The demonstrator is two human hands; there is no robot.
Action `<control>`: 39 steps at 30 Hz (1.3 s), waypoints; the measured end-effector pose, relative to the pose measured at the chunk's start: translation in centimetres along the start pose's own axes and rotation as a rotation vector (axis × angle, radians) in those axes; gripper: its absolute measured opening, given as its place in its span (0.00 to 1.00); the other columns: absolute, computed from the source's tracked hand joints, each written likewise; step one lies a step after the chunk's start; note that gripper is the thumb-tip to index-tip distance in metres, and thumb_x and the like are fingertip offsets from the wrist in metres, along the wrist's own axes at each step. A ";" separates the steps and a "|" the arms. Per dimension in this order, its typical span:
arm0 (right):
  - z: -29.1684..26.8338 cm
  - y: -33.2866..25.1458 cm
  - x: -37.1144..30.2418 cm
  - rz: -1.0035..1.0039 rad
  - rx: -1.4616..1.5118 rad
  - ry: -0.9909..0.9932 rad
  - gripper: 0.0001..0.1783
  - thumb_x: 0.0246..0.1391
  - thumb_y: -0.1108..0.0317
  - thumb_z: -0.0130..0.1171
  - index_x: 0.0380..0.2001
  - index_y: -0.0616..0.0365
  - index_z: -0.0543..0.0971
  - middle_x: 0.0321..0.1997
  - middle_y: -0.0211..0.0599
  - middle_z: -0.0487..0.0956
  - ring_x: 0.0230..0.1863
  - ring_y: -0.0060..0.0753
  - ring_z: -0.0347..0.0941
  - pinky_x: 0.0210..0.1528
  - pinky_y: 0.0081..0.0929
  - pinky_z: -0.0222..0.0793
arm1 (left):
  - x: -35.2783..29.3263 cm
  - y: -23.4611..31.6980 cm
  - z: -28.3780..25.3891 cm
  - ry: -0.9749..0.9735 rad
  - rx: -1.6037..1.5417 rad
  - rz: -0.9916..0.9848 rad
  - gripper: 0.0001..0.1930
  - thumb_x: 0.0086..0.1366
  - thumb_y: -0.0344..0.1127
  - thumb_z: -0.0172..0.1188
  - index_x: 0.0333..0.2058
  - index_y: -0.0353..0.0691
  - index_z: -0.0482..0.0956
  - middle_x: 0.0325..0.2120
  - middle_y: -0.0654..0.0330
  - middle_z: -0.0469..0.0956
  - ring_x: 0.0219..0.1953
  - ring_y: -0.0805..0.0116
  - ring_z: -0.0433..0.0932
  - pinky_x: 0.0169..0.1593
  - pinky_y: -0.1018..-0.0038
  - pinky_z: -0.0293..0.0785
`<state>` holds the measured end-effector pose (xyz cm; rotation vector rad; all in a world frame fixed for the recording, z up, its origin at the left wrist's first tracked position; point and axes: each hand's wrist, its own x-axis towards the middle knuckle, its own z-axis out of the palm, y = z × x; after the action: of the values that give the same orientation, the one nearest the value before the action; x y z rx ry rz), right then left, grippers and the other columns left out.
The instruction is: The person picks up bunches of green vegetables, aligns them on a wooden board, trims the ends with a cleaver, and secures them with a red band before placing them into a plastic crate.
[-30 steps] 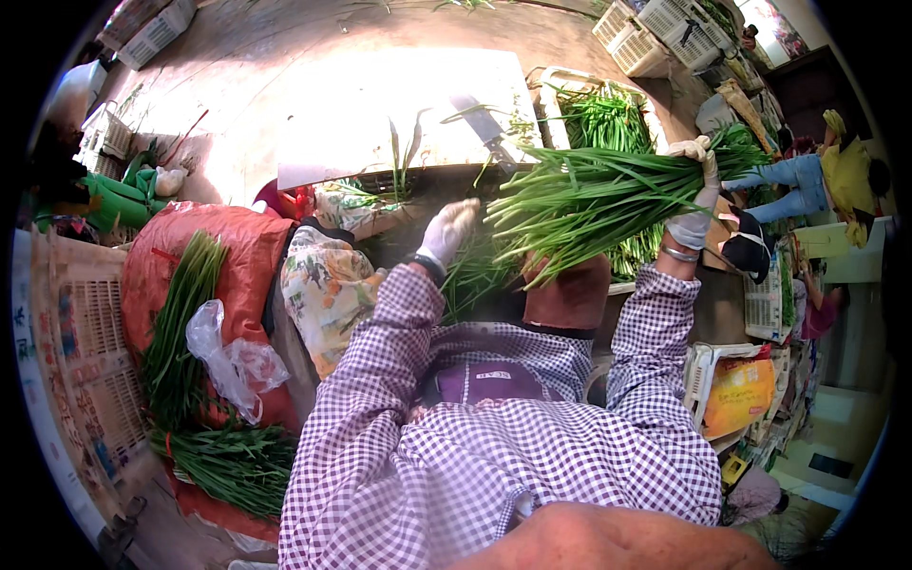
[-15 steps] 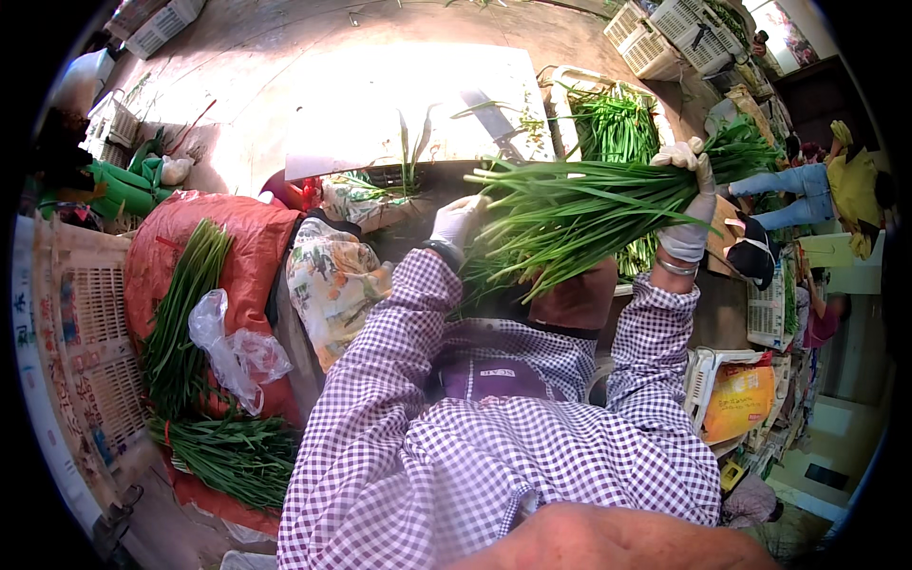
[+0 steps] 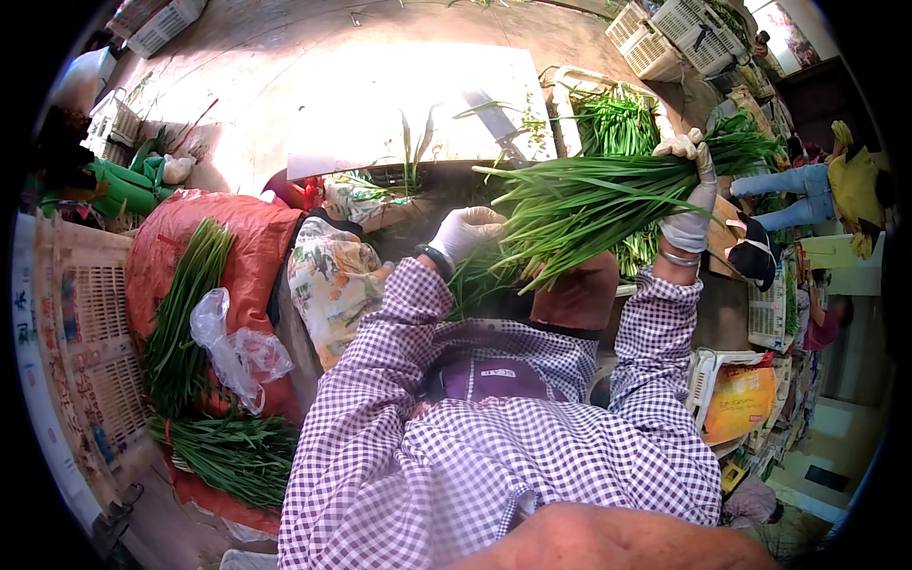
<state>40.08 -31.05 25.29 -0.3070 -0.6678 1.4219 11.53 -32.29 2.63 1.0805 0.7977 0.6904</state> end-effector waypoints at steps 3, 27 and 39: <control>0.2 0.0 -0.1 0.003 -0.019 0.000 0.10 0.57 0.66 0.57 0.40 0.57 0.73 0.28 0.26 0.69 0.38 0.27 0.68 0.51 0.31 0.67 | -0.5 -0.6 0.0 -0.071 -0.150 0.056 0.08 0.60 0.29 0.63 0.38 0.35 0.78 0.32 0.67 0.78 0.34 0.79 0.74 0.41 0.80 0.72; -1.3 -2.1 -0.4 0.063 0.182 0.067 0.08 0.55 0.70 0.59 0.39 0.58 0.75 0.29 0.27 0.73 0.37 0.26 0.70 0.51 0.30 0.69 | 1.7 -0.7 0.8 -0.272 -0.839 0.019 0.28 0.62 0.32 0.58 0.60 0.36 0.62 0.58 0.54 0.66 0.56 0.62 0.70 0.57 0.67 0.69; -1.3 -2.2 0.0 0.089 0.124 0.181 0.06 0.53 0.71 0.60 0.33 0.61 0.76 0.30 0.34 0.78 0.36 0.30 0.74 0.49 0.29 0.72 | 0.0 -1.4 0.1 -0.190 -0.376 -0.029 0.12 0.57 0.33 0.66 0.39 0.35 0.81 0.32 0.63 0.81 0.33 0.76 0.78 0.39 0.79 0.75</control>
<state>42.61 -31.11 25.56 -0.3666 -0.4206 1.4930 11.75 -32.76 1.29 0.7771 0.4940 0.6706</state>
